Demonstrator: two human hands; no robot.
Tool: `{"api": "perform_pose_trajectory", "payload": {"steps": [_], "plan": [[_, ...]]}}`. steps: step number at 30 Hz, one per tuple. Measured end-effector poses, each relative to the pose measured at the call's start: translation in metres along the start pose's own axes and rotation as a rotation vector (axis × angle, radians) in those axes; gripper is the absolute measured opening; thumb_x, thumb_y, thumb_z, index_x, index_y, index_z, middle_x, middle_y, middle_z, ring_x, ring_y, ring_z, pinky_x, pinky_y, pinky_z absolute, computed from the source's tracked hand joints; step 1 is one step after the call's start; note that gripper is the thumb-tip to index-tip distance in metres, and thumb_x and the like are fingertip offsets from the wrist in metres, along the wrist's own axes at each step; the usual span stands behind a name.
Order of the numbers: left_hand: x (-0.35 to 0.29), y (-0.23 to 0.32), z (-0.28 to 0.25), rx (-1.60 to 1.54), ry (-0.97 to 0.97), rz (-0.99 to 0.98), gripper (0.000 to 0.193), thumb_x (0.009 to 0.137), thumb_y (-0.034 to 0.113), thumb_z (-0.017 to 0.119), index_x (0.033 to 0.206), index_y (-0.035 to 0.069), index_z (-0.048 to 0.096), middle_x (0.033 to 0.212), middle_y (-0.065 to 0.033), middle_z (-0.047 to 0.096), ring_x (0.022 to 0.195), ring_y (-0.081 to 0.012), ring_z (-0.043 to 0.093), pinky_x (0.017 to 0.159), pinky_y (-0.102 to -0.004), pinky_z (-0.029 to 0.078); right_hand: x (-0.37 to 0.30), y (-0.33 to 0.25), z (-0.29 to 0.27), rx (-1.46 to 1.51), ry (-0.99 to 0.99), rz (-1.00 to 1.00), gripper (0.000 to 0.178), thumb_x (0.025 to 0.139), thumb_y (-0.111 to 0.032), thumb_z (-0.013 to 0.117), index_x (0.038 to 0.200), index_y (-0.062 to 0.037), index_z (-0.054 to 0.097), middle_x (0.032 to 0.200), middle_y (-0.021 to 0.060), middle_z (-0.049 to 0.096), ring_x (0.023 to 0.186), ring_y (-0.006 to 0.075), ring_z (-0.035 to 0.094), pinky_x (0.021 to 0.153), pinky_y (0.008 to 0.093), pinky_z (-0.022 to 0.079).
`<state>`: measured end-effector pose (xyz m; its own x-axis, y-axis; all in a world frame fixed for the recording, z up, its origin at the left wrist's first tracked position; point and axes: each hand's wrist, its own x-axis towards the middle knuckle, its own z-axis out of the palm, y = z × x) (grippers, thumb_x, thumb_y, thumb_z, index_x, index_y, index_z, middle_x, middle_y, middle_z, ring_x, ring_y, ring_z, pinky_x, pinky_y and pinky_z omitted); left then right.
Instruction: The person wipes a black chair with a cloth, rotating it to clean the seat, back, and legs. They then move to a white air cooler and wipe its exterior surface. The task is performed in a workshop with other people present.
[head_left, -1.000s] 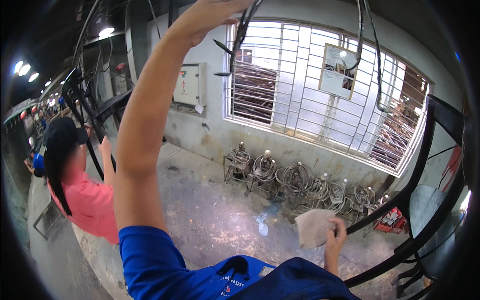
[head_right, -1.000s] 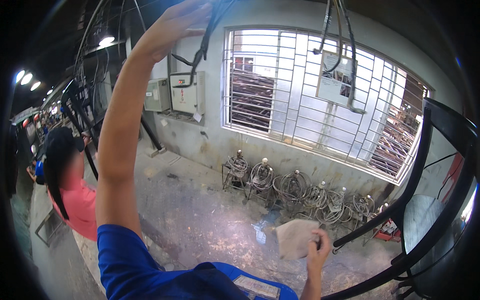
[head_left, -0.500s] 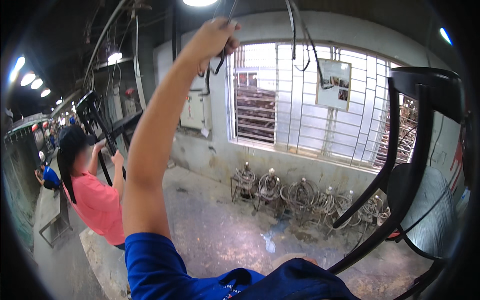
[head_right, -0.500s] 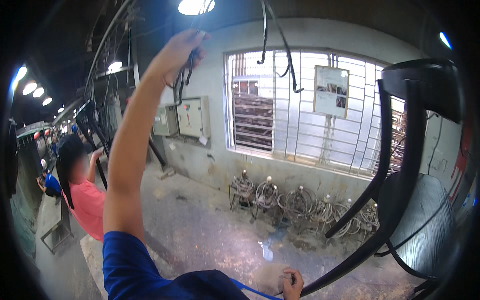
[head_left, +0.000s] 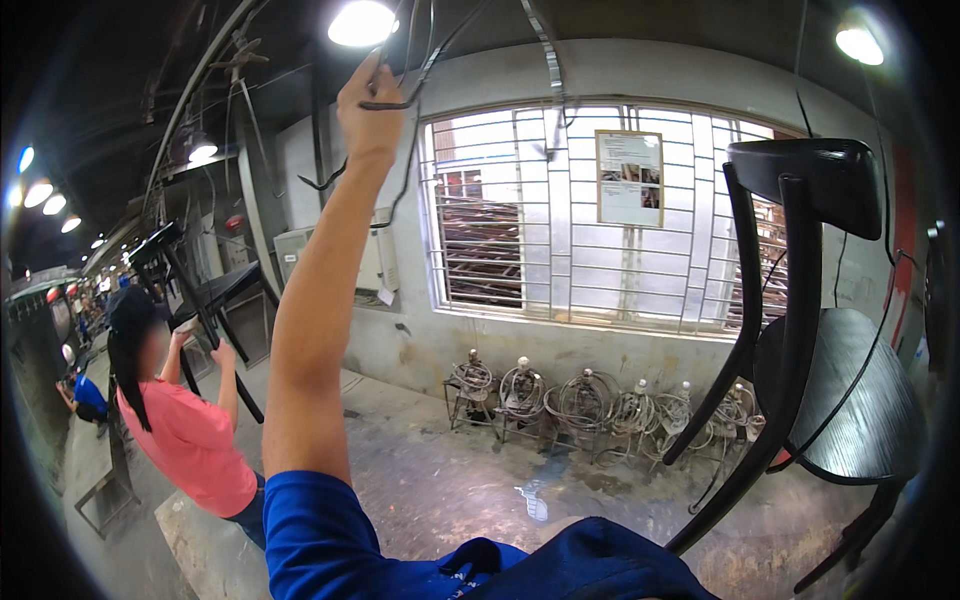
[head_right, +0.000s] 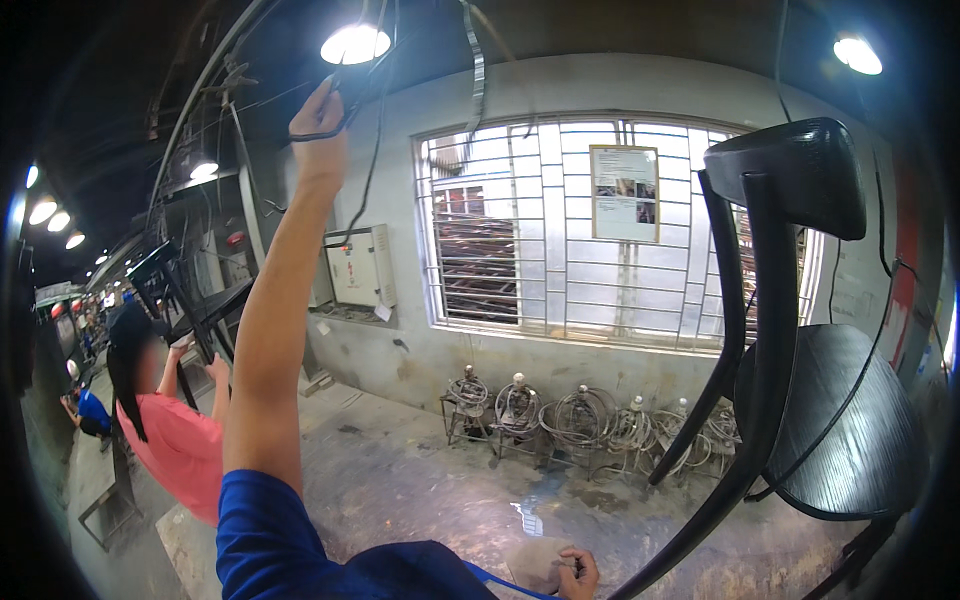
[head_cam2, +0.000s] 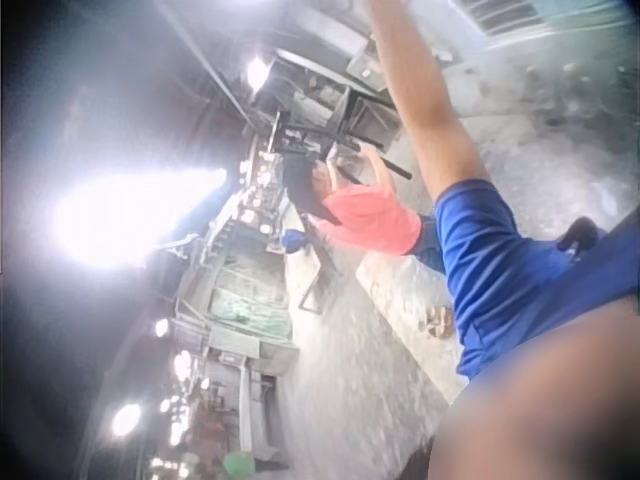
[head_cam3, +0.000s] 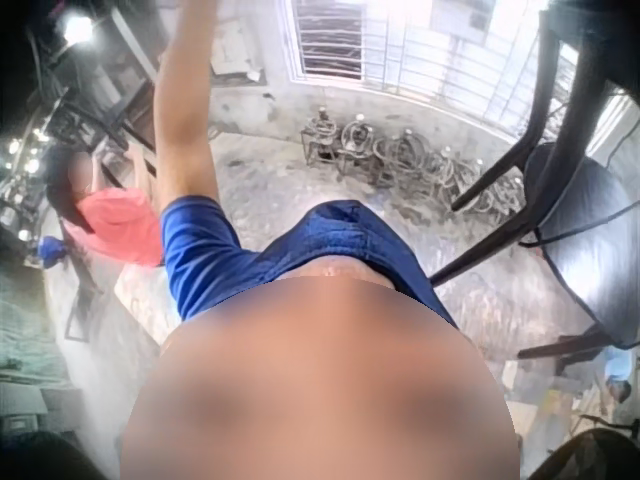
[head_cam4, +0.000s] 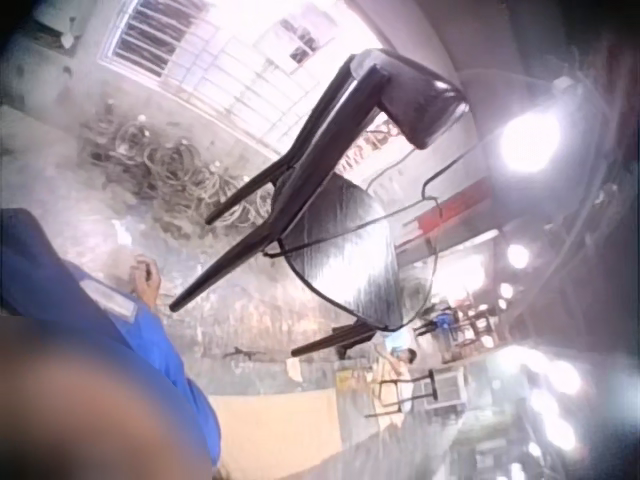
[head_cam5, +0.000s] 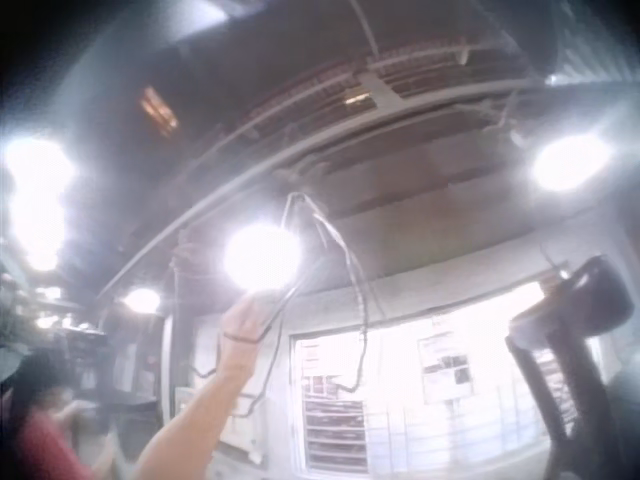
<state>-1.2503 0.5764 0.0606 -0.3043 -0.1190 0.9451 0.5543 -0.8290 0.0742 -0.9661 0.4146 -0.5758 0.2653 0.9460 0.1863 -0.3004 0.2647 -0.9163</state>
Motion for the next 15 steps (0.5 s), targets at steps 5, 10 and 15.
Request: {"api": "perform_pose_trajectory", "payload": {"steps": [5,10,15], "plan": [[0.002,0.000,-0.018,0.413,0.054,0.494,0.029,0.090,0.018,0.055,0.117,0.021,0.063,0.090,-0.0129,0.066,0.068,-0.0261,0.066,0.063,-0.0326,0.050,-0.001,-0.011,0.015,-0.025,0.087,0.077,0.015,0.092,-0.015,0.057,0.102,-0.0043,0.058,0.075,0.0017,0.057,0.061,0.0102,0.051,0.054,0.0241,0.043],[0.023,0.015,-0.025,0.582,-0.100,0.568,0.026,0.092,0.022,0.054,0.117,0.022,0.062,0.093,-0.0108,0.068,0.074,-0.0323,0.066,0.066,-0.0362,0.051,-0.003,-0.047,0.040,-0.180,0.171,-0.084,0.019,0.073,0.000,0.055,0.091,-0.0040,0.060,0.078,-0.0010,0.054,0.072,0.0071,0.049,0.064,0.0200,0.037],[-0.001,0.021,-0.026,0.309,-0.243,0.447,0.030,0.092,0.025,0.055,0.120,0.015,0.061,0.113,-0.0153,0.063,0.102,-0.0218,0.063,0.088,-0.0285,0.044,-0.012,-0.069,0.070,-0.183,0.220,-0.100,0.021,0.072,0.003,0.049,0.088,-0.0019,0.062,0.080,0.0004,0.053,0.071,0.0081,0.047,0.064,0.0204,0.037]]}}
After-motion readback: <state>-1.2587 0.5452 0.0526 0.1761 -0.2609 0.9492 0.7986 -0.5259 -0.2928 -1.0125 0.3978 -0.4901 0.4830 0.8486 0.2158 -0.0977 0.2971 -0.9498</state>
